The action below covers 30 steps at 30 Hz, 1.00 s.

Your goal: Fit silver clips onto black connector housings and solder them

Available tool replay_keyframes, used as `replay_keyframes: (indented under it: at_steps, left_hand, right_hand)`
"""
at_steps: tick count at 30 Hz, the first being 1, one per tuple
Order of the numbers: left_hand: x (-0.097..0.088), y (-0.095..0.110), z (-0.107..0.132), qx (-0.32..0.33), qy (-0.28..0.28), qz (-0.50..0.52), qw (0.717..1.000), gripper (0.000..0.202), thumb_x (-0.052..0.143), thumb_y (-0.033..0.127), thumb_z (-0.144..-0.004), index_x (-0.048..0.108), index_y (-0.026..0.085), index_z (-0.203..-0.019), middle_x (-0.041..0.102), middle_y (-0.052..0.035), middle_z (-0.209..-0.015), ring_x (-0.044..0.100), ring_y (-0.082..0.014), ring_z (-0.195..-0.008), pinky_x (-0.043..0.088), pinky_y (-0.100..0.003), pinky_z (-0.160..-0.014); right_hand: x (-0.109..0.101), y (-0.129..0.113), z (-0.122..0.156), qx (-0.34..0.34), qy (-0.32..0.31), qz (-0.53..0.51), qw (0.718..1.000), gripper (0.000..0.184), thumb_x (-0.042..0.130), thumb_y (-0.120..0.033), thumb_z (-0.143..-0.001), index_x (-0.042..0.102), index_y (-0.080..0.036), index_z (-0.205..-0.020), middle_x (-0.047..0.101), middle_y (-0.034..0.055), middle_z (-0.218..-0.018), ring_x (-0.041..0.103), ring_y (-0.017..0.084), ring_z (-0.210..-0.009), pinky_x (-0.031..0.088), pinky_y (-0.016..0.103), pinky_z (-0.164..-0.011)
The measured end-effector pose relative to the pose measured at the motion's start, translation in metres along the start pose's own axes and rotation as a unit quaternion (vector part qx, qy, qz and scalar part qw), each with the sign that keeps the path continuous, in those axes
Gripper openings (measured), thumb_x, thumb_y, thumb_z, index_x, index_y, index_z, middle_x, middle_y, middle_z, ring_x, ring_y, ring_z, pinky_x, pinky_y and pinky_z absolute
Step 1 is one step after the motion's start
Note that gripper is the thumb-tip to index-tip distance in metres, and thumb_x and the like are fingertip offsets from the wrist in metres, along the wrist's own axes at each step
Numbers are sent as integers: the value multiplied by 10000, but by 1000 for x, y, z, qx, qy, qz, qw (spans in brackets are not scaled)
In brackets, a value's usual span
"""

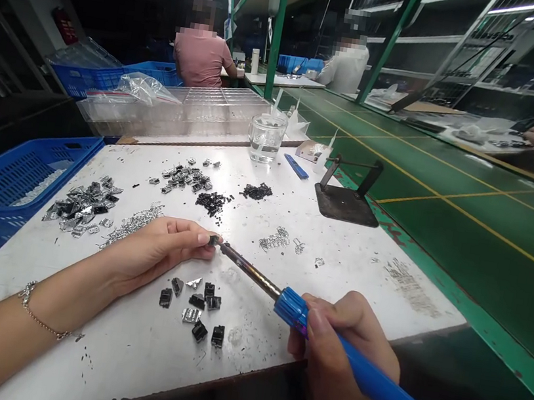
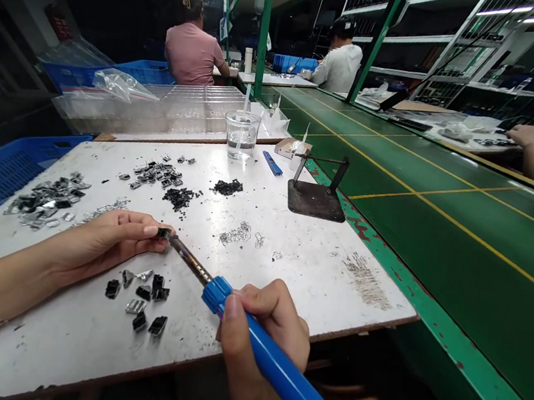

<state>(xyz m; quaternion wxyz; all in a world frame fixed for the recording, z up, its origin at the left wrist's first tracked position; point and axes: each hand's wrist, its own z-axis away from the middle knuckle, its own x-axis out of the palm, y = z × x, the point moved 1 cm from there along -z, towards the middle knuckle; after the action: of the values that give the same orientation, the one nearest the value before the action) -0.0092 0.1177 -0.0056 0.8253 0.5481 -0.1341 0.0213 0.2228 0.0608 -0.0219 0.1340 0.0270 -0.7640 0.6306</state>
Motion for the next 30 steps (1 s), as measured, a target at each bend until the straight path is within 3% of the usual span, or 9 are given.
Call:
replay_keyframes:
  at_steps: [7,14,17,23,30]
  left_hand:
    - [2,1,0,-1,2,-1,1000,88,727,210,-773,734,123,-778,711,-58,-839,651,-118,-816,521,-186,-818]
    - [1,2,1,-8,3,-21,1000,78,751,225,-743,731,151,-729,722,-70,-886,659,-150,-852,519,-264,-885]
    - [0,2,0,-7,-2,-38,999,83,760,226,-730,723,160,-697,725,-77,-899,661,-174,-870,514,-311,-909]
    - [2,3,1,2,-39,-54,998,73,743,204,-750,718,177,-687,718,-48,-849,650,-165,-912,509,-282,-901]
    - [1,3,1,4,-31,-68,997,66,756,221,-731,725,176,-695,712,-56,-845,647,-192,-920,506,-327,-914]
  right_hand:
    - [0,-2,1,4,9,15,1000,310,680,-292,-792,415,-212,-652,527,-48,-519,451,100,-415,267,228,-417]
    - [-9,1,-1,25,6,-72,997,291,647,-311,-802,420,-215,-646,527,-39,-461,488,124,-433,298,229,-414]
    - [-9,-1,-1,42,6,-57,997,293,645,-309,-805,417,-213,-647,520,-41,-448,475,116,-414,276,222,-408]
    - [-8,-2,-1,57,-2,-29,998,302,632,-337,-812,409,-231,-639,529,-28,-437,445,123,-386,243,232,-372]
    - [-8,-4,-3,61,-5,-11,998,292,632,-364,-810,425,-244,-642,523,-32,-433,427,131,-373,244,248,-354]
